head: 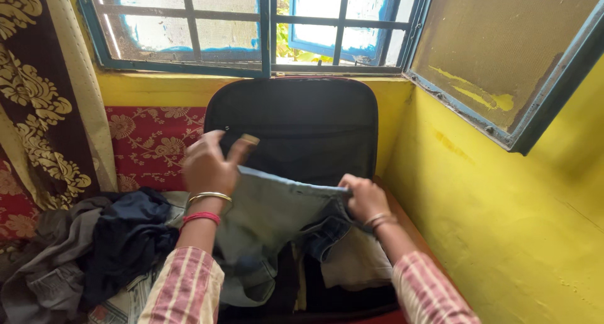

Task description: The person folds pairs of jeans and pants by hand and places them inside an open suitcase.

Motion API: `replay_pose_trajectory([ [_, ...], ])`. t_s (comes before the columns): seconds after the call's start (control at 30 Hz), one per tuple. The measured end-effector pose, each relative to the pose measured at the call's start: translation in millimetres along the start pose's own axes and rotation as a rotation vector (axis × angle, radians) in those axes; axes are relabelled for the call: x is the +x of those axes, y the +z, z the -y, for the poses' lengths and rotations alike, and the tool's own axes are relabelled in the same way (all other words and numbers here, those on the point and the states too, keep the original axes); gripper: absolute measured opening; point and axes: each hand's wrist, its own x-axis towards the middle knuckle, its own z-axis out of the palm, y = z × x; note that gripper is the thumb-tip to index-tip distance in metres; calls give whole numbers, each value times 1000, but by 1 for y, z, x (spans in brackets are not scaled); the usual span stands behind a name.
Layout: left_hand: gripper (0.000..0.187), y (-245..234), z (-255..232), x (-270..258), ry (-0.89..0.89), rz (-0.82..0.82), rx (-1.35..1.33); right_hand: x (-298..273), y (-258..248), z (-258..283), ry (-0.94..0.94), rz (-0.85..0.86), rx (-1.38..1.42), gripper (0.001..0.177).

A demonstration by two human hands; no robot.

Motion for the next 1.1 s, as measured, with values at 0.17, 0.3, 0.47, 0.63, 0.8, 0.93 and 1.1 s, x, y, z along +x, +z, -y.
replay_pose_trajectory([
  [0.17, 97, 2, -89, -1, 516, 472, -27, 11, -40, 41, -294, -41, 75, 26],
  [0.3, 71, 6, -113, -7, 51, 959, -187, 11, -61, 66, -473, -68, 137, 34],
  [0.47, 62, 6, -120, -14, 13, 935, -221, 3, -77, 74, -308, -11, 208, 20],
  [0.63, 40, 2, -141, -20, -51, 873, -82, -4, -66, 67, -359, 47, 247, 31],
  [0.8, 20, 6, -140, -19, -75, 806, -81, -9, -67, 42, -271, 438, 203, 64],
  [0.93, 16, 15, -131, -8, -152, 795, -23, -12, -56, 25, -195, 640, 261, 71],
  [1.1, 16, 21, -130, -13, -253, 597, -1, 8, -56, 2, -178, 569, 252, 47],
])
